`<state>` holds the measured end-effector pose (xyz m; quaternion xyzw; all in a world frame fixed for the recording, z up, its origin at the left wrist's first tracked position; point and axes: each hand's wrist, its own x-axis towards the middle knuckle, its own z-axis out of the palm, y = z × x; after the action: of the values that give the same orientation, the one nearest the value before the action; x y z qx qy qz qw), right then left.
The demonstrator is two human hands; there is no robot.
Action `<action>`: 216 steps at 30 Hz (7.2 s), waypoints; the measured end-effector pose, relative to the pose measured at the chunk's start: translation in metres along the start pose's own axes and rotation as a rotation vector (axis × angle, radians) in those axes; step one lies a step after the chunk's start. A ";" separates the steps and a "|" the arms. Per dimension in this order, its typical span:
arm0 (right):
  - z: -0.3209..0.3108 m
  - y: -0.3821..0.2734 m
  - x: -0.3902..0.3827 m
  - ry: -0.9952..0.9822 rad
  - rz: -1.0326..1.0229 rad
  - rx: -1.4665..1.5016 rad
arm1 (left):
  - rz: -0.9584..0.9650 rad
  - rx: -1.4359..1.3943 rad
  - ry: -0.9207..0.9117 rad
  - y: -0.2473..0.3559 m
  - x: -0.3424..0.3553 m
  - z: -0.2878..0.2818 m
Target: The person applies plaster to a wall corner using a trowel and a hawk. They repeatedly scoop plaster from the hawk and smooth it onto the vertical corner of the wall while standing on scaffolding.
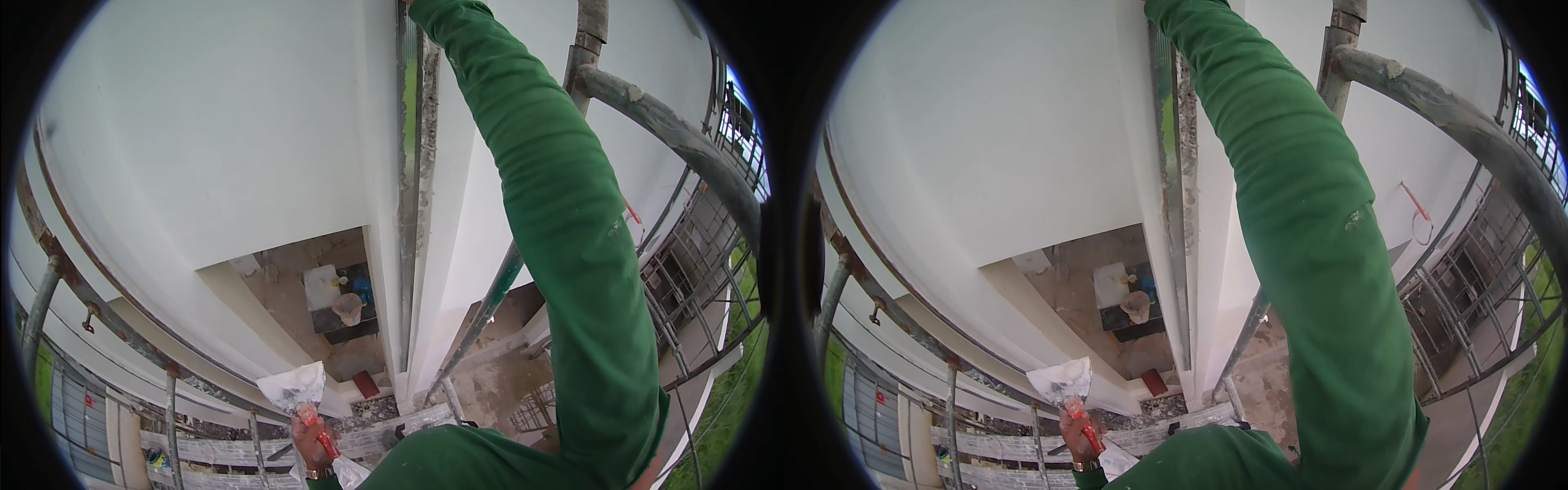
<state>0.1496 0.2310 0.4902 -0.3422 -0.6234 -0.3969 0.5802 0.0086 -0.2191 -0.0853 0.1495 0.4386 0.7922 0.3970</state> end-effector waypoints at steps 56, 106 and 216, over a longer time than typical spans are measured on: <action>-0.125 0.046 -0.083 0.092 -0.204 0.297 | -0.304 -0.040 -0.380 -0.027 0.048 0.096; -0.246 0.005 -0.466 -0.764 1.665 1.589 | 0.063 0.733 -0.489 -0.029 0.036 0.158; -0.102 0.091 0.145 -0.057 -0.104 -0.056 | -0.174 0.343 -0.403 -0.117 0.053 0.062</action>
<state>0.2631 0.1759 0.6443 -0.3364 -0.6455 -0.4339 0.5310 0.0695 -0.1081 -0.1507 0.3307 0.4896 0.6236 0.5119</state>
